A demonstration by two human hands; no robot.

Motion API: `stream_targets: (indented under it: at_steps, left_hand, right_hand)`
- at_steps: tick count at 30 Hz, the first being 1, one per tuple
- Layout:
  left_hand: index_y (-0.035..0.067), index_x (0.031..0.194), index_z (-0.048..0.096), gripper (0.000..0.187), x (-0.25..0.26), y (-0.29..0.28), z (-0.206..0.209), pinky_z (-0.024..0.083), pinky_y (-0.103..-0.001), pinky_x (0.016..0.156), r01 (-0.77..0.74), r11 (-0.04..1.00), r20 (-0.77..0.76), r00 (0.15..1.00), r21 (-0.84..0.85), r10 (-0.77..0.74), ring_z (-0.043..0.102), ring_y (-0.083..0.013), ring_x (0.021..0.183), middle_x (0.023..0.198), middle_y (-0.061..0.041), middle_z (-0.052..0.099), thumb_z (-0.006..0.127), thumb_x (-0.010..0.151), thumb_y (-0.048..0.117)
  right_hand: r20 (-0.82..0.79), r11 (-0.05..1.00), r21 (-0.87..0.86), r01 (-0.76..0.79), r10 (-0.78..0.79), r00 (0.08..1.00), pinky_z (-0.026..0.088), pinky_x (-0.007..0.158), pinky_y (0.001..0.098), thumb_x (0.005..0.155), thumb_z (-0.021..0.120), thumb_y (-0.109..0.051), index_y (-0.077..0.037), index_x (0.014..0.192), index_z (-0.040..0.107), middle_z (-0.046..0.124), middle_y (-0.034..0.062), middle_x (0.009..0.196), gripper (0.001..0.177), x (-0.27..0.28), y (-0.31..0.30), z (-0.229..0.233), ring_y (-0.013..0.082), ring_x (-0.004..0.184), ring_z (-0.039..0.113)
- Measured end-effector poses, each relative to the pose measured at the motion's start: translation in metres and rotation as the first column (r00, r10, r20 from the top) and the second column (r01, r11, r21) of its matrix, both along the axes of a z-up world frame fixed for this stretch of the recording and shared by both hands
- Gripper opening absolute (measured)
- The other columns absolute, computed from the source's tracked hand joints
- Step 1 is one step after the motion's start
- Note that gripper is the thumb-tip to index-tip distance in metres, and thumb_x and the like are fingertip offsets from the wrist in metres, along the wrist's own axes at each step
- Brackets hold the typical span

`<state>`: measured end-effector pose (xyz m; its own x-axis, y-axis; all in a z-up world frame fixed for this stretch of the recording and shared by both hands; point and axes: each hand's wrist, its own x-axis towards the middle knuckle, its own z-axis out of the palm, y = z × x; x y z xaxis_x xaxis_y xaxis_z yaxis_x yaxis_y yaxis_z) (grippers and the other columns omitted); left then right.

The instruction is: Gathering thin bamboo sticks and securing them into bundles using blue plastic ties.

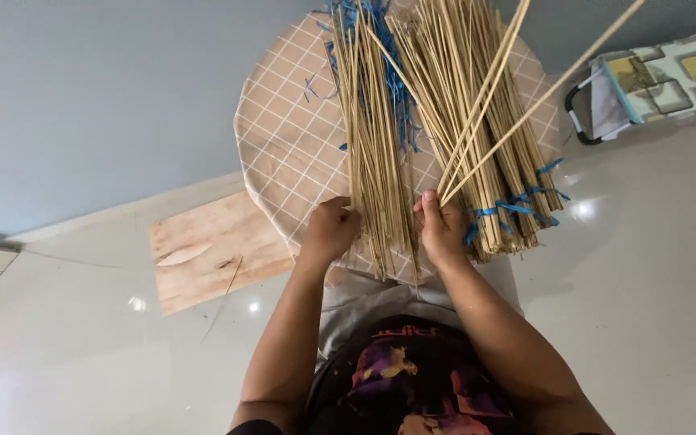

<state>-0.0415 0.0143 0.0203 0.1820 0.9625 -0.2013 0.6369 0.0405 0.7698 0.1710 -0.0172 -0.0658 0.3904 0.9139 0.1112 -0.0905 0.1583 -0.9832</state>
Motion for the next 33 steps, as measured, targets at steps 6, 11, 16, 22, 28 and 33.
stream_targets:
  at_steps: [6,11,16,22,28,33]
  left_hand:
    - [-0.003,0.117,0.064,0.034,-0.017,-0.006,-0.011,0.055,-0.031,0.048,-0.168,0.976,0.362,0.908,-0.142,0.209,0.067,-0.0219,0.054,0.069,-0.013,0.068,0.047,0.094,0.015]
    - [-0.009,0.119,0.061,0.031,-0.019,-0.030,0.012,0.051,-0.030,0.049,-0.254,0.966,0.444,0.861,-0.046,0.247,0.060,-0.0189,0.055,0.075,-0.014,0.064,0.047,0.100,0.010]
    - [-0.009,0.113,0.065,0.024,-0.009,-0.061,0.032,0.049,-0.030,0.048,-0.335,0.937,0.488,0.836,0.095,0.250,0.057,-0.0181,0.045,0.063,-0.011,0.064,0.050,0.102,0.007]
    - [0.027,0.115,0.067,0.015,0.014,-0.080,0.002,0.038,-0.034,0.086,-0.244,0.887,0.155,0.968,0.393,0.197,0.071,-0.0172,0.058,0.056,0.012,0.068,0.057,0.103,0.028]
    - [0.002,0.114,0.067,0.018,0.028,-0.078,0.017,0.056,-0.029,0.048,-0.233,0.921,0.546,0.837,0.312,0.026,0.067,-0.0196,0.046,0.058,-0.009,0.071,0.055,0.103,0.009]
    - [-0.005,0.124,0.057,0.025,0.024,-0.075,0.000,0.064,-0.030,0.059,-0.262,0.965,0.731,0.660,0.007,0.174,0.074,-0.0223,0.071,0.095,-0.017,0.072,0.043,0.106,0.007]
  right_hand:
    - [-0.042,0.999,0.026,-0.032,0.033,0.999,0.026,0.041,0.0205,0.112,0.049,-0.030,-0.007,0.081,0.063,0.032,-0.0052,0.049,0.042,-0.009,0.000,0.011,0.0049,0.038,0.032]
    - [-0.040,0.997,0.042,-0.067,0.068,0.997,0.026,0.043,0.0214,0.112,0.049,-0.032,-0.006,0.083,0.064,0.031,-0.0052,0.048,0.042,-0.006,-0.003,0.009,0.0050,0.038,0.032]
    - [0.020,0.994,0.064,-0.093,0.092,0.996,0.027,0.045,0.0211,0.109,0.055,-0.027,-0.005,0.088,0.068,0.037,-0.0049,0.047,0.034,-0.004,-0.008,0.021,0.0040,0.041,0.035]
    - [0.046,0.967,0.097,-0.235,0.232,0.972,0.032,0.049,0.0190,0.101,0.066,-0.026,-0.001,0.116,0.074,0.041,-0.0051,0.049,0.030,-0.034,-0.023,0.074,0.0018,0.046,0.037]
    - [0.052,0.970,0.015,-0.241,0.240,0.969,0.037,0.055,0.0256,0.099,0.070,-0.019,-0.003,0.095,0.075,0.049,0.0000,0.058,0.018,-0.044,-0.017,0.088,0.0086,0.056,0.044]
    - [0.053,0.983,0.105,-0.150,0.145,0.988,0.051,0.065,0.0290,0.111,0.041,-0.033,-0.006,0.114,0.068,0.067,0.0092,0.072,0.039,-0.033,-0.022,0.127,0.0181,0.066,0.068]
